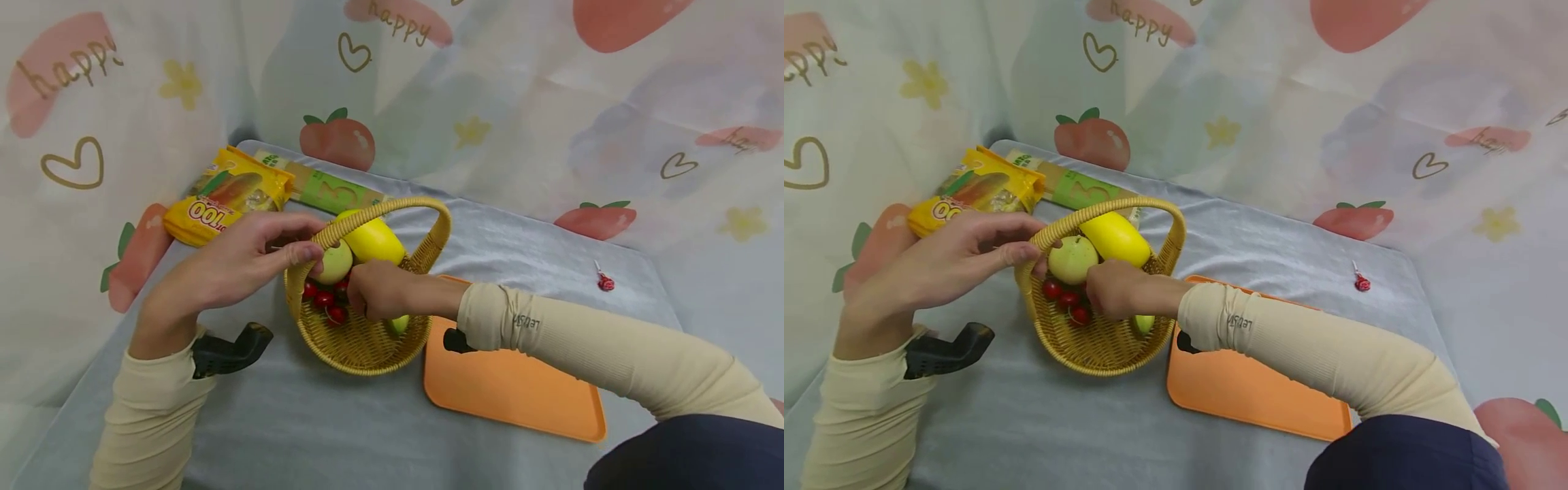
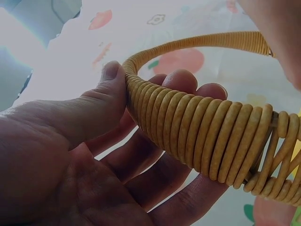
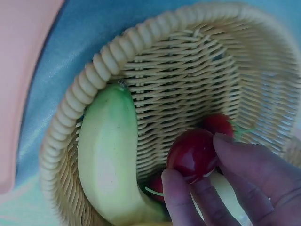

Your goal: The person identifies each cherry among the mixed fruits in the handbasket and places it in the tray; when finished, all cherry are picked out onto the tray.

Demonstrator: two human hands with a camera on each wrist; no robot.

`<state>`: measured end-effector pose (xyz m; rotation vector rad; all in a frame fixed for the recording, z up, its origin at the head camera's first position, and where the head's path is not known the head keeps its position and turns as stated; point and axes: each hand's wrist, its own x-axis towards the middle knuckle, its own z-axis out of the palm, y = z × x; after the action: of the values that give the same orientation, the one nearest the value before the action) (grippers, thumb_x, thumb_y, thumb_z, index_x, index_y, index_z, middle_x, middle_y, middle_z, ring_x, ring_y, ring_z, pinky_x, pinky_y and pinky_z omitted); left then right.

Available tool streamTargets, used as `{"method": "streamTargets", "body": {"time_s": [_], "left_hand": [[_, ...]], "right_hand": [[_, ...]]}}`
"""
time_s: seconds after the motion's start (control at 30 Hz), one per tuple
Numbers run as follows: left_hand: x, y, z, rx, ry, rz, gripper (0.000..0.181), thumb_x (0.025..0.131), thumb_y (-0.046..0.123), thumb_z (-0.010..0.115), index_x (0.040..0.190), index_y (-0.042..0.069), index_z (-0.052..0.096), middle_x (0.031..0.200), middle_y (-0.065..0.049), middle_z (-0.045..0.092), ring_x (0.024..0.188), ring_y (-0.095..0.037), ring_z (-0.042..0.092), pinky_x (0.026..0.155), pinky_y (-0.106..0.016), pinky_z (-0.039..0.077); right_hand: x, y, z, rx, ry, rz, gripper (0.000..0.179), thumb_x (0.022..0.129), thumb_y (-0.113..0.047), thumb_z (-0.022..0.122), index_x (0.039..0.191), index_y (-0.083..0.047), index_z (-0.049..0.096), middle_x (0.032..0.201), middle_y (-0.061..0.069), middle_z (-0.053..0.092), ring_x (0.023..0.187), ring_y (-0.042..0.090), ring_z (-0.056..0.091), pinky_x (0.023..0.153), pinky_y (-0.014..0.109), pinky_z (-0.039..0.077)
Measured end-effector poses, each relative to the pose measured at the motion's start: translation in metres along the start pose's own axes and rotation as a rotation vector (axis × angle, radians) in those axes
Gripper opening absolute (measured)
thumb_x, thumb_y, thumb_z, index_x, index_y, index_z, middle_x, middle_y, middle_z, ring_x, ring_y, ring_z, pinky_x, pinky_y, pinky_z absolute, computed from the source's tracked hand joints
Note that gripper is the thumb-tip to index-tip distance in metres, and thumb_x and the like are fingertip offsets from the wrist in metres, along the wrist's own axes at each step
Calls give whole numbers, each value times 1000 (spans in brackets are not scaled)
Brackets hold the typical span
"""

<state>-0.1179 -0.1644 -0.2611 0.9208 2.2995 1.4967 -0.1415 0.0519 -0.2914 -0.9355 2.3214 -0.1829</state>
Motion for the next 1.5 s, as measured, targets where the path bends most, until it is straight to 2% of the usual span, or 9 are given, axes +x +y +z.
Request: {"method": "streamTargets", "body": {"time_s": [0.13, 0.23, 0.3, 0.43, 0.57, 0.77, 0.93, 1.27, 1.5], "left_hand": [[-2, -2, -1, 0, 8, -9, 23, 95, 22, 55, 112, 9, 62, 88, -8, 64, 83, -16, 57, 76, -24, 49], [-4, -2, -2, 10, 17, -3, 23, 95, 22, 54, 112, 10, 62, 88, -5, 64, 83, -16, 57, 75, -24, 49], [-6, -2, -3, 16, 23, 1, 22, 95, 21, 55, 112, 10, 63, 88, -4, 64, 83, -15, 57, 75, -23, 48], [-9, -2, -6, 29, 35, 8, 22, 95, 19, 55, 113, 10, 63, 87, -3, 65, 83, -15, 57, 74, -22, 47], [-13, -3, -10, 71, 51, 9, 20, 95, 19, 54, 112, 12, 63, 87, 0, 65, 82, -13, 57, 73, -21, 47], [-18, -6, -13, 109, 75, 25, 17, 96, 19, 55, 110, 17, 63, 86, 4, 65, 82, -11, 56, 73, -19, 46], [-19, -7, -10, 105, 76, 26, 18, 96, 19, 54, 112, 18, 63, 86, 5, 66, 82, -11, 57, 73, -19, 46], [-11, -4, -5, 100, 57, 54, 18, 96, 18, 54, 111, 17, 63, 84, 5, 65, 81, -11, 57, 73, -18, 46], [-2, -2, -1, 94, 26, 48, 18, 96, 19, 54, 111, 16, 63, 84, 4, 64, 80, -12, 56, 72, -19, 46]], "right_hand": [[-22, -2, -7, 25, 77, -28, 30, 67, 14, 56, 53, -12, 51, 53, -3, 38, 51, 9, 26, 48, 19, 23], [-45, 2, -13, 39, 161, -25, 22, 70, 10, 61, 70, -10, 70, 69, -1, 64, 60, 7, 51, 55, 18, 42], [-63, 9, -17, 46, 206, -23, 21, 71, 8, 63, 75, -10, 73, 75, 1, 68, 64, 8, 57, 57, 20, 46], [-96, 29, -17, 79, 239, 68, 18, 74, 4, 67, 77, -12, 72, 76, -1, 68, 67, 8, 61, 60, 23, 49], [-115, 56, -5, 93, 256, 153, 16, 74, 3, 70, 77, -12, 72, 75, -2, 67, 67, 9, 60, 60, 24, 50], [-111, 97, 29, 69, 291, 168, 14, 73, 5, 70, 77, -9, 71, 75, 2, 67, 67, 12, 60, 62, 25, 49], [-99, 116, 50, 52, 314, 143, 13, 72, 4, 72, 79, -8, 72, 76, 1, 68, 71, 16, 63, 66, 27, 49], [-100, 117, 63, 76, 319, 161, 15, 74, 6, 72, 84, -6, 72, 79, 3, 68, 71, 17, 58, 66, 25, 47], [-114, 105, 54, 11, 338, 197, 19, 74, -2, 77, 93, -6, 72, 93, 5, 70, 87, 24, 64, 76, 37, 50]]}}
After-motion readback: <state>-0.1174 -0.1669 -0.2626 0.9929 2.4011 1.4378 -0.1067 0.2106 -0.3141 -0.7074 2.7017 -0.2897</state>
